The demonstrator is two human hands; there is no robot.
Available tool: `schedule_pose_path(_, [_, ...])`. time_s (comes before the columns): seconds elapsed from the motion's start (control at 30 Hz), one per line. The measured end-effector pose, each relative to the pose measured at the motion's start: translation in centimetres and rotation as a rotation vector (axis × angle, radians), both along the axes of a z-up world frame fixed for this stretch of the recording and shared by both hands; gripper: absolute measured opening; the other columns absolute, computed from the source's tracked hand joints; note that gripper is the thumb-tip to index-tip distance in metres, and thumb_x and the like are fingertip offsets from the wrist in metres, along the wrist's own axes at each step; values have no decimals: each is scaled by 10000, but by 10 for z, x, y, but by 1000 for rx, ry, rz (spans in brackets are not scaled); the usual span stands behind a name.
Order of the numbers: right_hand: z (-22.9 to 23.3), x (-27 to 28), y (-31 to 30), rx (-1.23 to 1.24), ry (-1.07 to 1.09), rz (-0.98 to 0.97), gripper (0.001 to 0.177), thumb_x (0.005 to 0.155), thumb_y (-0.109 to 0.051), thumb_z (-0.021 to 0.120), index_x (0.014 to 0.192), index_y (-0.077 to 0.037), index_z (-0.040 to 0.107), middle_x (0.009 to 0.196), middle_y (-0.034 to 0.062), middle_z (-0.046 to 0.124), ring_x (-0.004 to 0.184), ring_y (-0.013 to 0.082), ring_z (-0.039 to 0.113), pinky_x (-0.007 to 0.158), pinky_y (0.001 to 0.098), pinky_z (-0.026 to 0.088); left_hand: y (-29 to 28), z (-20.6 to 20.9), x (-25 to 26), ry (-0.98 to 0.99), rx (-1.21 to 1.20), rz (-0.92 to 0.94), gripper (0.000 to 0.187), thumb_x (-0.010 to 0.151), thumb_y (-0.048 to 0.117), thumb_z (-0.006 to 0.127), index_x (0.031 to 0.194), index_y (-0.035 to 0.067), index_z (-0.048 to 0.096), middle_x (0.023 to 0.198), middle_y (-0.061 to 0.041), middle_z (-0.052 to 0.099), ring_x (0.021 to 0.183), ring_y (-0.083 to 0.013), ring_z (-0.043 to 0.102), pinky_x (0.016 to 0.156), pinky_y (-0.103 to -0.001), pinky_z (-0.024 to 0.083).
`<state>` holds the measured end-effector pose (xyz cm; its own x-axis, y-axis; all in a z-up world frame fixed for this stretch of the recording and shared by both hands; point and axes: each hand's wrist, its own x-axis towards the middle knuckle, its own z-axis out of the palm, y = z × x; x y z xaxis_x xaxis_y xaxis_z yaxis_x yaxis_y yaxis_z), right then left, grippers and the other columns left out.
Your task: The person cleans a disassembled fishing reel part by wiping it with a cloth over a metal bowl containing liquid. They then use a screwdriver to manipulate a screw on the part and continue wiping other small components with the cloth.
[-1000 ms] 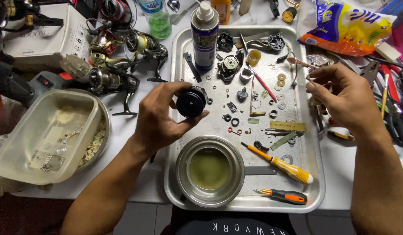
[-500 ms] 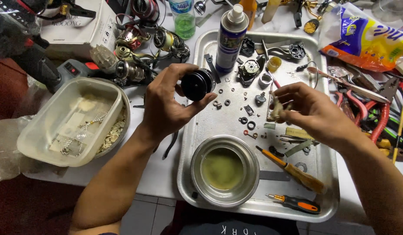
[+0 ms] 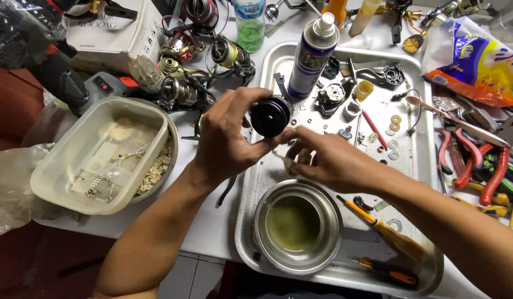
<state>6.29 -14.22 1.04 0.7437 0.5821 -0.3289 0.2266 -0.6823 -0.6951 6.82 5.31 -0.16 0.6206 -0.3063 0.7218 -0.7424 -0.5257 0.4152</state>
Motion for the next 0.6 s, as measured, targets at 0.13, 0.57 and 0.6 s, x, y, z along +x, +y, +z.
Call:
schedule_pose_path(0.13, [-13, -3, -7, -34, -215, 135, 514, 764, -168, 677, 1217, -173, 432, 1116, 67, 656, 992, 235, 648, 858, 407, 516, -1, 2, -2, 31, -10, -14, 458, 802, 360, 703, 1069, 52, 495, 930, -130, 611, 802, -276, 593, 726, -374, 469])
schedule_pose_path(0.57, [-2, -51, -65, 313, -433, -146, 317, 782, -163, 632, 1075, -53, 581, 973, 62, 702, 765, 150, 708, 698, 269, 562, -30, -9, -20, 12, 108, -342, 497, 748, 413, 714, 967, -7, 561, 826, -116, 641, 708, -234, 581, 672, -341, 478])
schedule_pose_path(0.6, [-7, -57, -70, 320, -468, -158, 295, 789, -165, 623, 1065, -66, 595, 956, 43, 713, 764, 131, 720, 689, 251, 552, -32, -7, -23, -11, 110, -366, 533, 721, 460, 713, 926, -11, 573, 802, -113, 636, 688, -232, 567, 648, -337, 474])
